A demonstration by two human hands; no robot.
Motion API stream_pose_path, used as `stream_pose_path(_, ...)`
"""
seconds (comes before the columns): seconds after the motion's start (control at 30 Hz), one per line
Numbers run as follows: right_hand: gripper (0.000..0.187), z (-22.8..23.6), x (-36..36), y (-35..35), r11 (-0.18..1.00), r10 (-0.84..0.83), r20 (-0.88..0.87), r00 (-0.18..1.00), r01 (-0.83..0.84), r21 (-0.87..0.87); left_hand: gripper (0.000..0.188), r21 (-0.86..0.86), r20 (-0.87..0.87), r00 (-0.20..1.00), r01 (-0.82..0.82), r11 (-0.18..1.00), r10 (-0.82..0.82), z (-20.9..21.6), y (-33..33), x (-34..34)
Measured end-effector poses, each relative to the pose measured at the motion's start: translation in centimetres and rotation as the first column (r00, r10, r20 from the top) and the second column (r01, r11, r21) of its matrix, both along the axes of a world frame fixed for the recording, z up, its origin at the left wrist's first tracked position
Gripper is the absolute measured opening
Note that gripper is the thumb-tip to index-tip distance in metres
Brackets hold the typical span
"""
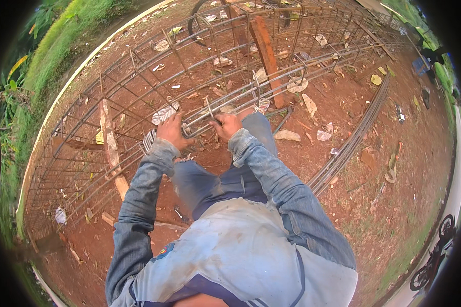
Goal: The person assembles a metal frame by bending and securing metal rods with wire. They use pliers to twist the wire around the frame, ensuring the structure is stable.
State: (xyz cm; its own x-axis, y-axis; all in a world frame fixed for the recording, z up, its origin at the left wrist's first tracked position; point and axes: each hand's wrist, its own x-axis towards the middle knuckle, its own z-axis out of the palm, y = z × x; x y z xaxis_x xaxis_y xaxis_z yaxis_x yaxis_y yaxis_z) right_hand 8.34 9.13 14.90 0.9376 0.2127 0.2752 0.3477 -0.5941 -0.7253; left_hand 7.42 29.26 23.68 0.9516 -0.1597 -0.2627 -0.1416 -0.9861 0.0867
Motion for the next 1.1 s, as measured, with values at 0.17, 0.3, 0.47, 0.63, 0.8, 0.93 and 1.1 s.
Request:
stream_pose_path(0.17,0.024,-0.9,0.3,0.8,0.996,0.083,0.045,0.996,-0.085,0.042,0.086,0.046,-0.027,0.999,-0.017,0.999,0.018,0.7,0.0,0.0)
stream_pose_path(0.3,0.024,-1.1,0.6,1.5,0.994,0.111,-0.016,0.994,-0.111,0.001,0.082,0.093,0.006,0.999,-0.037,0.995,0.036,1.5,-0.5,0.1)
stream_pose_path(0.47,0.027,-1.0,0.5,1.6,0.990,0.043,-0.010,0.999,-0.041,0.137,0.083,0.212,-0.107,0.994,0.019,0.977,0.003,2.8,-0.8,1.0)
stream_pose_path(0.63,0.027,1.6,-1.7,-2.8,0.939,-0.030,-0.251,0.967,0.114,0.326,0.091,0.110,-0.040,0.999,0.016,0.994,-0.012,0.8,0.5,0.4)
stream_pose_path(0.8,0.027,0.3,-4.5,-6.5,0.721,-0.134,-0.355,0.925,0.337,0.606,0.110,0.038,-0.015,1.000,0.024,0.999,-0.024,1.2,-0.1,0.1)
stream_pose_path(0.93,0.023,-0.4,-6.0,-7.8,0.722,-0.187,-0.386,0.903,0.393,0.570,0.121,-0.143,0.172,0.976,0.155,0.977,-0.130,0.8,-1.2,0.8)
stream_pose_path(1.1,0.025,-1.5,-6.7,-8.8,0.728,-0.251,-0.382,0.889,0.434,0.531,0.130,-0.125,0.316,0.929,0.240,0.963,-0.190,2.2,-11.2,0.6)
